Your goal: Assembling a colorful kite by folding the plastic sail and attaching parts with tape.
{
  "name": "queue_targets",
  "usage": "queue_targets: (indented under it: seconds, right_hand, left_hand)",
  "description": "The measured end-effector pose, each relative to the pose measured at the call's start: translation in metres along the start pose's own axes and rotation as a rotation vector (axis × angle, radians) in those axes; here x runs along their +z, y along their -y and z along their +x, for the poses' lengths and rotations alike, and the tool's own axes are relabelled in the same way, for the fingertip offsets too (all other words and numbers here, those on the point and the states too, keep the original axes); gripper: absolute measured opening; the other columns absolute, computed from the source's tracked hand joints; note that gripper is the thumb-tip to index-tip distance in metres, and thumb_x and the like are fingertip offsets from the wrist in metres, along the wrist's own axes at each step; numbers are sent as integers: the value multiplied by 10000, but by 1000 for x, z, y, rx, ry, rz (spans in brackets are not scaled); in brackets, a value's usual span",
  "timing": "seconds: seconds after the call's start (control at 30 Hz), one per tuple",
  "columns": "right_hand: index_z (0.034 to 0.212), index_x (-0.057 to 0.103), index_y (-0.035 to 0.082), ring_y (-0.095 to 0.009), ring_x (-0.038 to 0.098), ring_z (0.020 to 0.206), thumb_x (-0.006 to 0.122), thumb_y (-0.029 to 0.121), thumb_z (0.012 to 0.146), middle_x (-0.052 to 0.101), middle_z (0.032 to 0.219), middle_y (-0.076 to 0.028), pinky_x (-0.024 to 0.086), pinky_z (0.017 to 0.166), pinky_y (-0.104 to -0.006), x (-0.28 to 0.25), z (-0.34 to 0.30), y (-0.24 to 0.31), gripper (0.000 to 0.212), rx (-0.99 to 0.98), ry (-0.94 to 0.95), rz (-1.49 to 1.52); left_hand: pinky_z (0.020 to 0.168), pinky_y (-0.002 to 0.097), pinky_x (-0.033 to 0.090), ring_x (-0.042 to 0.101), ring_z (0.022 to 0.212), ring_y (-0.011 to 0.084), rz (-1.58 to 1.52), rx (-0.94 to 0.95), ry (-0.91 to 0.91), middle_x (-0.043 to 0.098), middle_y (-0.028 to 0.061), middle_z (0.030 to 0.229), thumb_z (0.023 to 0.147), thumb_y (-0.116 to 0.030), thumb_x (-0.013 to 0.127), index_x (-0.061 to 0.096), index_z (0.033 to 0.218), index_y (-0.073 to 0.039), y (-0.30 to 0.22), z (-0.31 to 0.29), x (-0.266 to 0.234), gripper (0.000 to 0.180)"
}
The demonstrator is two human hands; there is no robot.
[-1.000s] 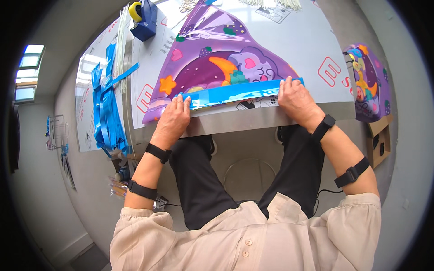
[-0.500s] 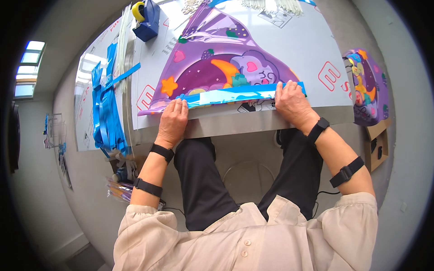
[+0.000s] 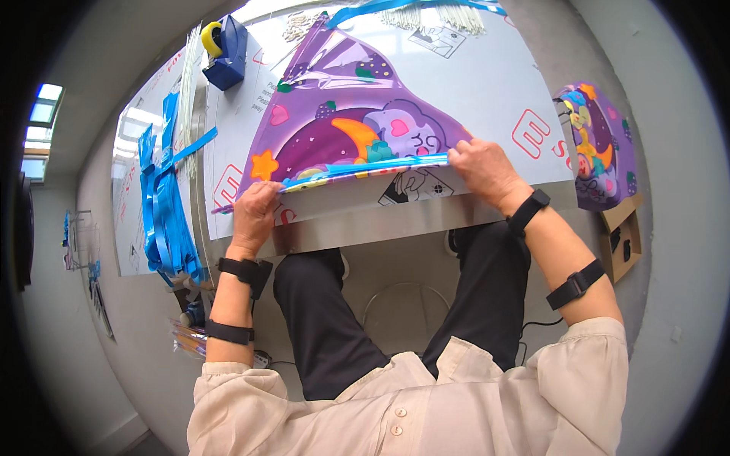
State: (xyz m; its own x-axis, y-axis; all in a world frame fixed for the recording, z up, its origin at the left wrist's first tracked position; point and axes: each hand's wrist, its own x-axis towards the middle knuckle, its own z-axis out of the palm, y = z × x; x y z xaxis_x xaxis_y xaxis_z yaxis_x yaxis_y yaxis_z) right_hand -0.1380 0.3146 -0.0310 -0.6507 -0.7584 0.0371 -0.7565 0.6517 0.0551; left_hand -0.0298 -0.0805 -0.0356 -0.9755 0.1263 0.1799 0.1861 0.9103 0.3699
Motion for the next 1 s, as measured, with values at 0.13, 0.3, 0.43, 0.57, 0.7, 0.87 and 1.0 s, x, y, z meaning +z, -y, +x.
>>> queue_targets:
  seconds: [0.13,0.3,0.43,0.57,0.7,0.87,1.0]
  right_hand:
    - [800,573,48,-341,602,779,560,42,753,596,750,-135,486,680,-417,2,16,-42,48,50,-21,405]
    - [827,589,16,-396,570,749,571,97,827,597,765,-209,449,677,-434,-7,42,-59,83,167,338,498]
    - [825,592,19,-401,574,772,583,101,815,599,765,-200,451,686,-442,-18,46,-62,83,145,430,560]
    - [808,577,28,-322,602,761,583,57,767,610,774,-152,479,676,-394,0,26,-55,51,-104,202,310]
    - [928,638,32,-224,622,779,573,70,736,614,822,-94,516,690,-334,8,-2,-32,207,-243,-54,-71]
    - [1086,647,18,-259,635,876,581,110,766,647,954,-167,521,770,-343,17,-24,-18,339,-300,-279,-253]
    - [1189,634,89,-328,642,869,561,128,809,643,918,-244,522,783,-380,19,-21,-2,388,-227,-221,-290]
  left_hand:
    - [648,301,464,582,696,164,-323,-212,225,610,125,754,803,-10,646,641,899,14,28,23,-9,99]
    - [627,272,431,465,683,81,-449,-350,458,558,-11,728,791,-16,651,617,894,42,42,47,-6,124]
    - [645,336,448,550,643,216,-401,-318,431,579,105,680,768,-55,678,581,842,41,30,47,-9,155]
    - [667,364,468,598,753,311,-99,-27,233,622,136,787,745,-39,664,589,856,1,13,21,-12,140]
    - [748,378,503,624,876,301,147,264,80,643,135,887,761,-26,625,601,870,-6,5,-9,-5,113]
    - [918,393,492,605,1063,318,496,445,86,633,194,1111,805,-79,594,625,1007,33,5,-36,1,233]
    - [981,412,439,569,1126,332,584,401,220,610,216,1157,811,-72,566,607,1068,71,-10,-38,-3,297]
